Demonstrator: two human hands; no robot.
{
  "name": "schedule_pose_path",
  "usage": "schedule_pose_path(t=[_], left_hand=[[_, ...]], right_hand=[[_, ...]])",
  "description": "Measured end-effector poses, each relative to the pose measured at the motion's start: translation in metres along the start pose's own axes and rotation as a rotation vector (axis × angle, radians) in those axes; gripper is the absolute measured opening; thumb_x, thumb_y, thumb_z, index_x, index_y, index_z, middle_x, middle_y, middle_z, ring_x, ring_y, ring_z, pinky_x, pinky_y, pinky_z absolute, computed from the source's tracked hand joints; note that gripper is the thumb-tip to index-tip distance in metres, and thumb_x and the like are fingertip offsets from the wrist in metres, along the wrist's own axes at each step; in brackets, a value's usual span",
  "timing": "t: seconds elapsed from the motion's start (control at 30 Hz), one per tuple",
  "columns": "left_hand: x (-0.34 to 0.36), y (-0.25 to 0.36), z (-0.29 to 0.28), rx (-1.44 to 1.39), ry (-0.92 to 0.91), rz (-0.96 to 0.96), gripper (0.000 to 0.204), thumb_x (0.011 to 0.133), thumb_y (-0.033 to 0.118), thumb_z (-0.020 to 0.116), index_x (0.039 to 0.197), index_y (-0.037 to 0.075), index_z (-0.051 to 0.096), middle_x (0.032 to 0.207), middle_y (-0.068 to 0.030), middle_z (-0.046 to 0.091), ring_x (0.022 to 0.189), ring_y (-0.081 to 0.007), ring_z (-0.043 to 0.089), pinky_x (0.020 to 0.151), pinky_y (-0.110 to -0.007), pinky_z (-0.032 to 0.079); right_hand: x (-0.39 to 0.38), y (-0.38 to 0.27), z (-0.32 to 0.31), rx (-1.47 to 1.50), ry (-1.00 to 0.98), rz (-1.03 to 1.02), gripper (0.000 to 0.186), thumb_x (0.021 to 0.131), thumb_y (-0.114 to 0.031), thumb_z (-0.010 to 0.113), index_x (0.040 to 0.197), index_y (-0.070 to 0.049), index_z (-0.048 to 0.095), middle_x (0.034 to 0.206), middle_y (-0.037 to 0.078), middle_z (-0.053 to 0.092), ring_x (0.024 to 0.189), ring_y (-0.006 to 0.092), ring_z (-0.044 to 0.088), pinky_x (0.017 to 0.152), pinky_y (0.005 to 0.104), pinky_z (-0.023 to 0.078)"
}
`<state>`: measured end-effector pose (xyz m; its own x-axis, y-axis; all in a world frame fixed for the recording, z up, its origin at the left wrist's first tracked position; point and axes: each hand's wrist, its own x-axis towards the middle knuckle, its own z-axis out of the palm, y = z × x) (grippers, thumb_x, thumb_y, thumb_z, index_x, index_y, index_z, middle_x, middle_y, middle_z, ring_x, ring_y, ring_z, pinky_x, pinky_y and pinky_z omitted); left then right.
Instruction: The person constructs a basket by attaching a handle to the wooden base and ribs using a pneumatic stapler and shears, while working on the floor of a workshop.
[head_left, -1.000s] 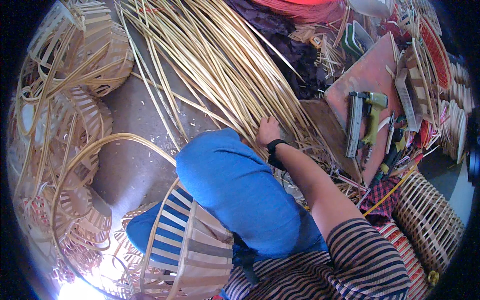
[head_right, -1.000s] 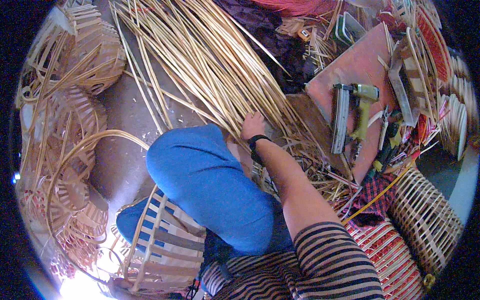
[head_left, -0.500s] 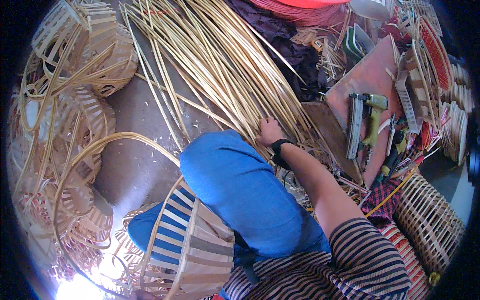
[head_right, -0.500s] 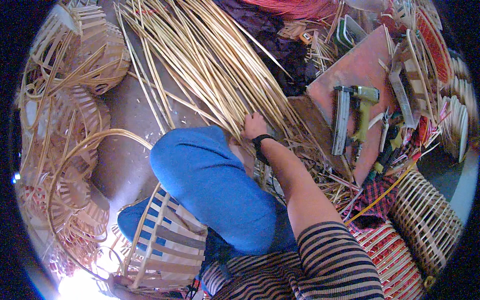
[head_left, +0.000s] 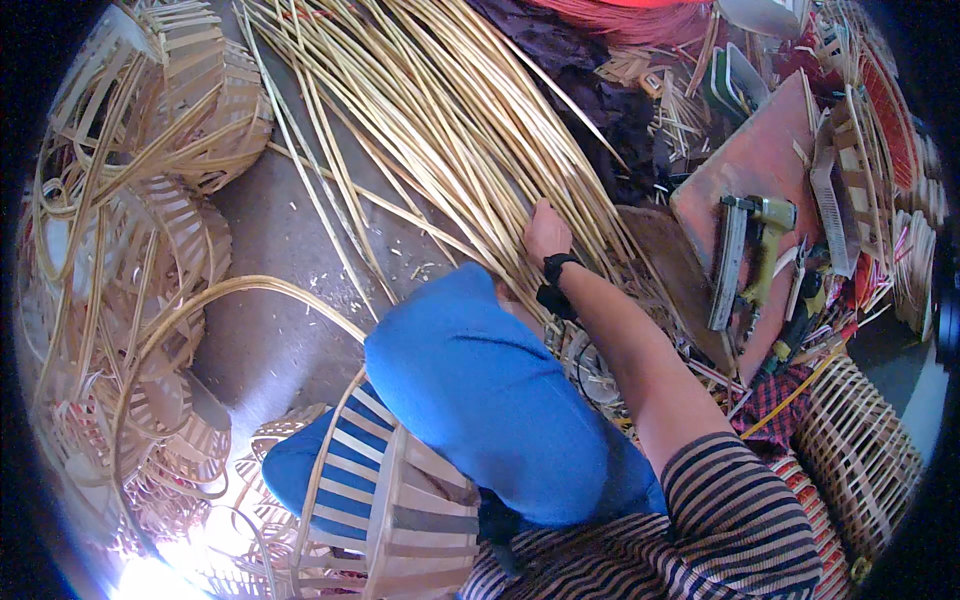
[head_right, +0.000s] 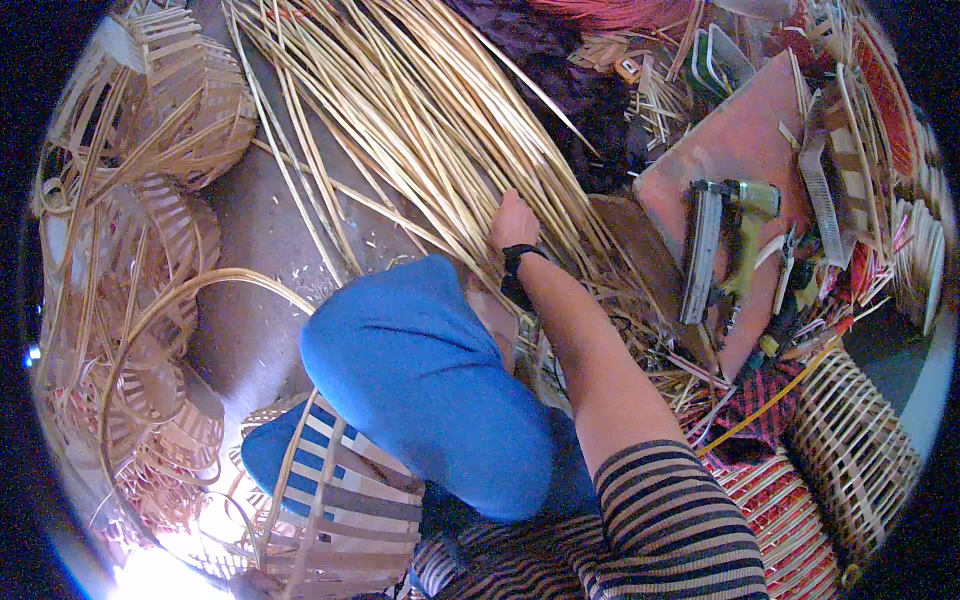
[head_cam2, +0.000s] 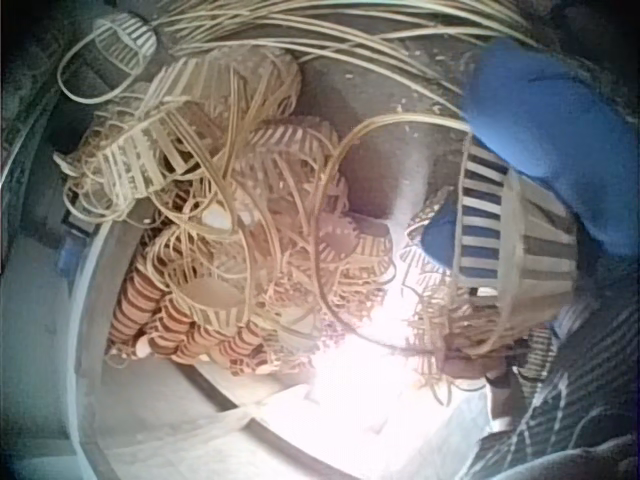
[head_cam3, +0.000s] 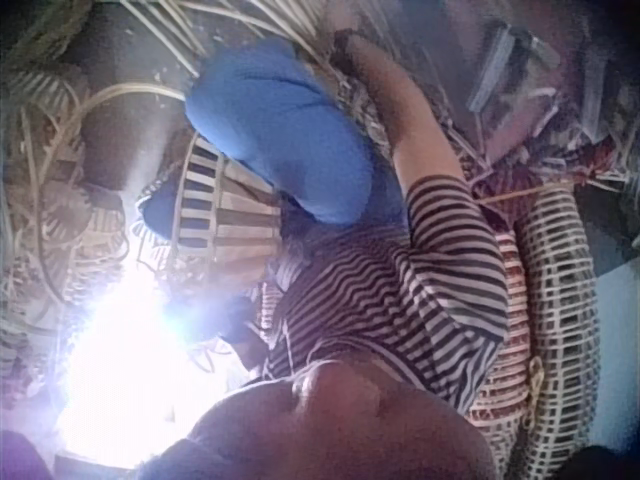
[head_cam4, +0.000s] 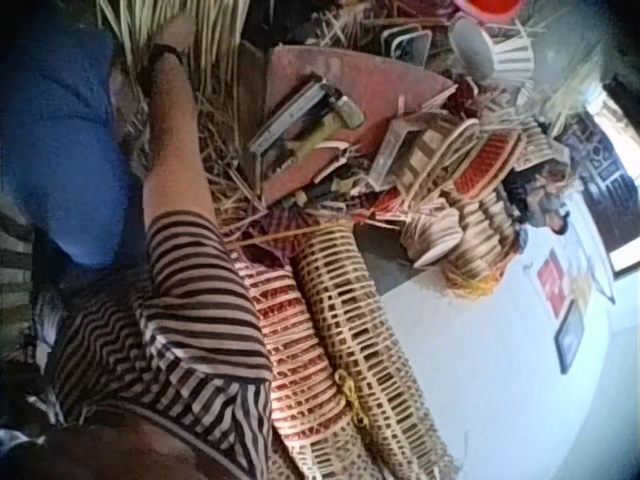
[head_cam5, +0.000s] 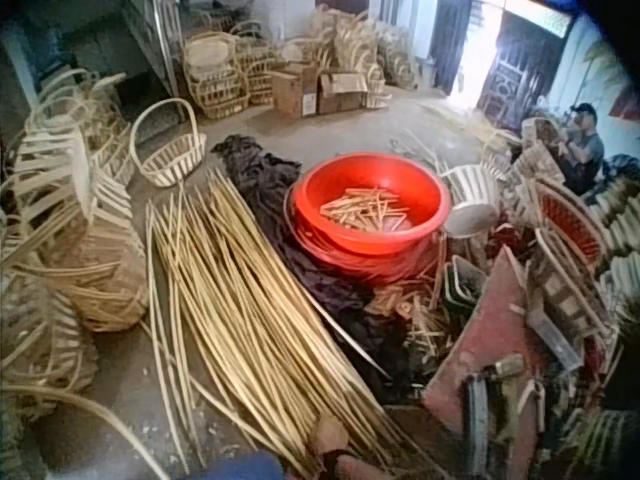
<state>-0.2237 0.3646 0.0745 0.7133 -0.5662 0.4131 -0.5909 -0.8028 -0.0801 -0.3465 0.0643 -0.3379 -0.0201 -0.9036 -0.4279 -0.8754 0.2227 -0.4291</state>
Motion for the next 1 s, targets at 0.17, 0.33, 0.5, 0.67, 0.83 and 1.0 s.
schedule_pose_path(t=[0.17,0.33,0.5,0.67,0.83,1.0], left_hand=[[0.003,-0.002,0.003,-0.017,-0.018,-0.030,0.031,0.074,0.027,0.047,0.087,0.000,0.048,0.072,-0.0103,0.049,0.059,-0.0196,0.045,0.053,-0.028,0.037],[0.006,-0.004,0.004,-0.041,-0.035,-0.053,0.033,0.074,0.029,0.047,0.089,0.000,0.048,0.073,-0.0102,0.049,0.060,-0.0193,0.045,0.053,-0.028,0.037],[0.004,-0.006,0.003,-0.069,-0.047,-0.081,0.035,0.074,0.031,0.046,0.090,0.000,0.047,0.075,-0.0102,0.049,0.060,-0.0190,0.045,0.054,-0.028,0.038],[-0.001,-0.010,0.005,-0.154,-0.056,-0.110,0.038,0.074,0.033,0.046,0.091,0.000,0.047,0.076,-0.0101,0.049,0.061,-0.0186,0.045,0.055,-0.027,0.038],[-0.010,-0.019,0.013,-0.346,-0.107,-0.175,0.040,0.074,0.036,0.046,0.093,0.000,0.047,0.077,-0.0101,0.050,0.062,-0.0183,0.045,0.056,-0.027,0.038],[0.008,-0.006,0.053,-0.769,-0.205,-0.187,0.047,0.077,0.041,0.039,0.101,0.001,0.044,0.077,-0.0065,0.046,0.062,-0.0133,0.041,0.056,-0.023,0.034]], right_hand=[[0.016,-0.014,-0.001,-0.158,0.032,-0.066,0.018,0.073,-0.020,0.051,0.080,-0.003,0.046,0.073,0.017,0.055,0.068,0.0317,0.054,0.059,0.0416,0.043],[0.026,-0.019,0.016,-0.142,0.053,0.087,0.019,0.072,-0.020,0.051,0.079,-0.002,0.049,0.077,0.017,0.055,0.074,0.0314,0.054,0.063,0.0404,0.044],[0.022,-0.019,0.009,-0.154,0.030,-0.036,0.022,0.071,-0.018,0.048,0.085,-0.001,0.051,0.080,0.020,0.054,0.076,0.0328,0.053,0.067,0.0415,0.043],[0.013,-0.019,-0.022,0.010,0.012,-0.172,0.017,0.077,-0.019,0.040,0.079,-0.002,0.042,0.067,0.023,0.051,0.065,0.0377,0.050,0.057,0.0467,0.037],[-0.027,-0.016,-0.072,0.066,0.096,-0.230,0.016,0.080,-0.021,0.038,0.080,-0.006,0.041,0.066,0.022,0.050,0.063,0.0397,0.048,0.054,0.0476,0.034],[-0.058,0.033,-0.085,0.108,0.249,-0.212,0.019,0.079,-0.019,0.041,0.092,-0.007,0.048,0.070,0.017,0.055,0.065,0.0334,0.053,0.057,0.0410,0.039]])
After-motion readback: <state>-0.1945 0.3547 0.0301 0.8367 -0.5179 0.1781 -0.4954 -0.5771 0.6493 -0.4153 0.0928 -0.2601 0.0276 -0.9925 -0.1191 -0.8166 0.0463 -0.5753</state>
